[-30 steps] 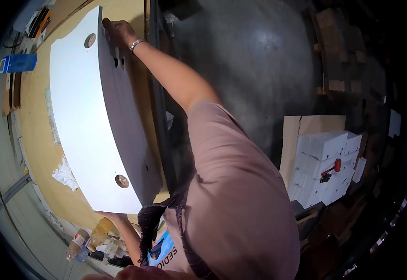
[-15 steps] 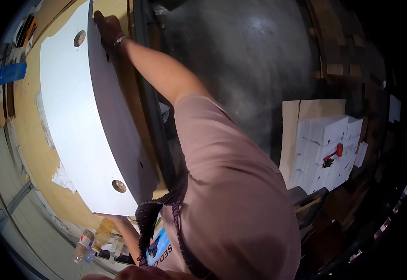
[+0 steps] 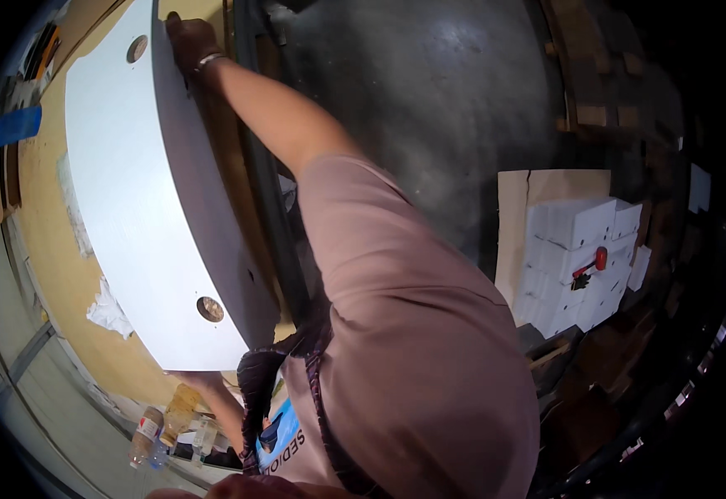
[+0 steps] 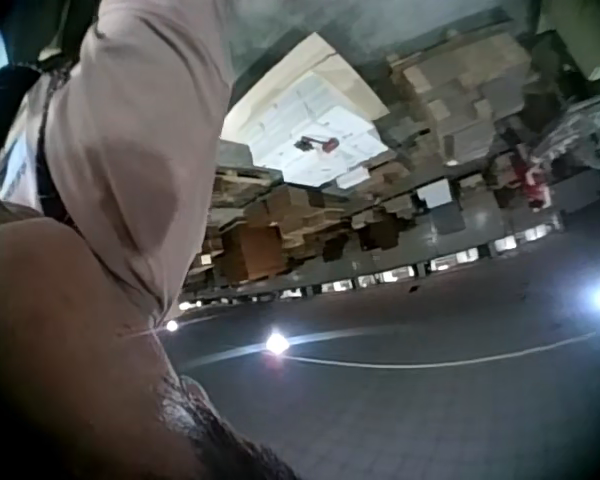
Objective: The person wipes a stack of white wooden panels with a cloth, applies a liquid from a bottle, and polishes the surfaces and edges with a sanding block.
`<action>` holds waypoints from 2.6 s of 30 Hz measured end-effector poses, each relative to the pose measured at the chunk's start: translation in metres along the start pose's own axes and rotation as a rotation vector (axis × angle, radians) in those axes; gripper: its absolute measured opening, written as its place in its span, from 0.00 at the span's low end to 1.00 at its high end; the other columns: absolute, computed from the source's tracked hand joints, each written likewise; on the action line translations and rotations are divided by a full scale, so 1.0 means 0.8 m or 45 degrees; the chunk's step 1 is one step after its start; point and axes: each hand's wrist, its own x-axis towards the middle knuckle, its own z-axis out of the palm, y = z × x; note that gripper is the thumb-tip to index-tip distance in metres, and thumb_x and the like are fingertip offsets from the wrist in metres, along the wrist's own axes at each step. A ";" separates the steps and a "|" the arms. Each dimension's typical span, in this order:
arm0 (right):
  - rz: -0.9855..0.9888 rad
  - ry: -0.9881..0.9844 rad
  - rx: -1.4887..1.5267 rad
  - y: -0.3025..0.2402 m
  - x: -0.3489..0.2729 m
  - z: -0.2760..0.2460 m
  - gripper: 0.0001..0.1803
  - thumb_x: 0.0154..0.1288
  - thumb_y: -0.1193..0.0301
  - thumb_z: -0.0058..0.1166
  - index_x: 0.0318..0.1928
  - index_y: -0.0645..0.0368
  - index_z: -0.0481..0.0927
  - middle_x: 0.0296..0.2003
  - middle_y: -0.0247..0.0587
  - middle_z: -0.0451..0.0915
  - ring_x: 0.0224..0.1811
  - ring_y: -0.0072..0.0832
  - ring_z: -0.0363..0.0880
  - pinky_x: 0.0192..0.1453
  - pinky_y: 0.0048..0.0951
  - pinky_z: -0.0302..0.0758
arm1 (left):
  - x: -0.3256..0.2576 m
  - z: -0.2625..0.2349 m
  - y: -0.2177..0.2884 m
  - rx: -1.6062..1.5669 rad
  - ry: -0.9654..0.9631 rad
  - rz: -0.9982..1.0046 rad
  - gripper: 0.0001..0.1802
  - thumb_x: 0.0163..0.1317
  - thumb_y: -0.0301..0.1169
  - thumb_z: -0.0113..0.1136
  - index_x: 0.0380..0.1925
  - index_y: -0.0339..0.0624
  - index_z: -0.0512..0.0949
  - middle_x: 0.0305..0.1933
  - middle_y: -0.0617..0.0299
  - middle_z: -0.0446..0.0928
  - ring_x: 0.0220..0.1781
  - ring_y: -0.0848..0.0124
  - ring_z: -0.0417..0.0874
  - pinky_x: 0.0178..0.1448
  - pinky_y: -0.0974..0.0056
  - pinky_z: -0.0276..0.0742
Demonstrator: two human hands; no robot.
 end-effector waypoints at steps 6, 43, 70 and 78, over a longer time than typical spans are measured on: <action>0.181 -0.425 0.384 -0.050 -0.232 -0.126 0.29 0.80 0.60 0.35 0.72 0.65 0.57 0.72 0.47 0.60 0.76 0.32 0.54 0.78 0.30 0.50 | 0.031 -0.062 -0.027 0.256 0.128 -0.207 0.34 0.73 0.50 0.43 0.69 0.36 0.60 0.68 0.53 0.68 0.66 0.57 0.72 0.66 0.56 0.72; -0.283 -0.769 -0.853 -0.221 -0.558 -0.201 0.42 0.58 0.40 0.58 0.50 0.69 0.66 0.40 0.60 0.78 0.41 0.51 0.80 0.43 0.45 0.77 | 0.015 0.039 0.038 0.425 -0.455 0.656 0.26 0.70 0.36 0.55 0.66 0.42 0.70 0.52 0.54 0.77 0.51 0.71 0.78 0.55 0.69 0.73; -0.334 -0.904 -0.839 -0.198 -0.535 -0.202 0.36 0.69 0.41 0.43 0.37 0.69 0.79 0.23 0.57 0.79 0.29 0.54 0.81 0.36 0.46 0.77 | 0.023 0.040 0.018 0.383 -0.274 0.333 0.24 0.65 0.36 0.65 0.59 0.39 0.77 0.41 0.62 0.80 0.36 0.80 0.75 0.41 0.73 0.74; -0.417 -0.994 -1.132 -0.173 -0.545 -0.203 0.41 0.70 0.40 0.38 0.20 0.68 0.78 0.16 0.61 0.73 0.22 0.56 0.77 0.31 0.48 0.75 | 0.027 0.025 0.004 0.295 -0.359 0.273 0.23 0.67 0.41 0.63 0.53 0.33 0.80 0.28 0.71 0.74 0.28 0.83 0.68 0.30 0.75 0.64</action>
